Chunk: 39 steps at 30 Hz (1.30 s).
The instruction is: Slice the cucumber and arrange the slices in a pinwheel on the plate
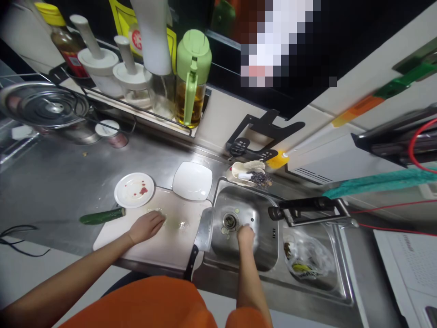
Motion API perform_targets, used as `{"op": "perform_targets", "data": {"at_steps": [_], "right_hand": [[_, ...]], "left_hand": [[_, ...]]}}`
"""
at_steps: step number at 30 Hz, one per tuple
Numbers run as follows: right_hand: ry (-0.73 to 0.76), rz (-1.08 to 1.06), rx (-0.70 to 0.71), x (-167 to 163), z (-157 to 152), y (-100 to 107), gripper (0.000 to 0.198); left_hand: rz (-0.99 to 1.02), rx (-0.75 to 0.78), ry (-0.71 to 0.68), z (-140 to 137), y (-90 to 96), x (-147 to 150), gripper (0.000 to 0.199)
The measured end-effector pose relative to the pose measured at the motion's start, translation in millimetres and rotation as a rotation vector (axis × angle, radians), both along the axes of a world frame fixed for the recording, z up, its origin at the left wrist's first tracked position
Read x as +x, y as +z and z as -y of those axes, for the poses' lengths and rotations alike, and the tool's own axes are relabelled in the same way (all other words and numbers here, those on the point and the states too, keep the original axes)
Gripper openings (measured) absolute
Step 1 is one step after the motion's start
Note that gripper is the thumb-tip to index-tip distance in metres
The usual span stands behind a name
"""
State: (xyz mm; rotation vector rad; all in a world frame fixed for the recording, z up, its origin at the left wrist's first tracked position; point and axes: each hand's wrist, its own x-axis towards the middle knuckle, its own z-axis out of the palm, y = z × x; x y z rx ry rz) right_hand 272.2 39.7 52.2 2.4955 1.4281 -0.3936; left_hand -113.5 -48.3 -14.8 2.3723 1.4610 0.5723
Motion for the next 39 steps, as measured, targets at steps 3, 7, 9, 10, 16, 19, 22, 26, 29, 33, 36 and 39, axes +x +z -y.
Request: {"op": "perform_targets", "data": {"at_steps": [3, 7, 9, 10, 16, 19, 22, 26, 29, 33, 36, 39], "right_hand": [[-0.026, -0.017, -0.027, 5, 37, -4, 0.035], [0.083, -0.137, 0.041, -32, 70, -3, 0.031], [0.171, -0.219, 0.094, -57, 88, -2, 0.030], [0.213, -0.249, 0.101, -69, 98, -1, 0.029], [0.419, -0.315, 0.054, -115, 135, 0, 0.034], [0.424, -0.296, 0.024, -123, 138, 0, 0.037], [0.380, -0.275, -0.019, -128, 138, 1, 0.040], [0.333, -0.275, -0.073, -133, 137, 4, 0.041], [0.298, -0.270, -0.065, -135, 137, 6, 0.040], [0.256, -0.275, -0.015, -134, 139, 7, 0.034], [0.212, -0.262, 0.054, -129, 143, 8, 0.031], [0.189, -0.267, 0.130, -119, 147, 10, 0.037]], "left_hand": [[0.023, 0.005, 0.006, 1, -0.4, 1, 0.023], [0.130, 0.035, 0.069, 14, 6.9, -8, 0.025], [0.123, 0.055, 0.145, 26, 15.4, -26, 0.025], [0.086, 0.056, 0.203, 33, 20.2, -39, 0.025], [-0.255, -0.049, 0.595, 59, 34.7, -123, 0.044], [-0.259, -0.125, 0.491, 57, 27.9, -142, 0.045], [-0.242, -0.153, 0.448, 55, 23.9, -144, 0.044], [-0.224, -0.182, 0.468, 58, 32.7, -118, 0.045], [-0.112, -0.143, 0.396, 56, 41.2, -75, 0.045], [-0.024, -0.096, 0.229, 43, 41.8, -8, 0.040], [-0.058, -0.074, 0.189, 32, 36.2, 23, 0.034], [-0.109, -0.055, 0.200, 27, 30.4, 32, 0.032]]}}
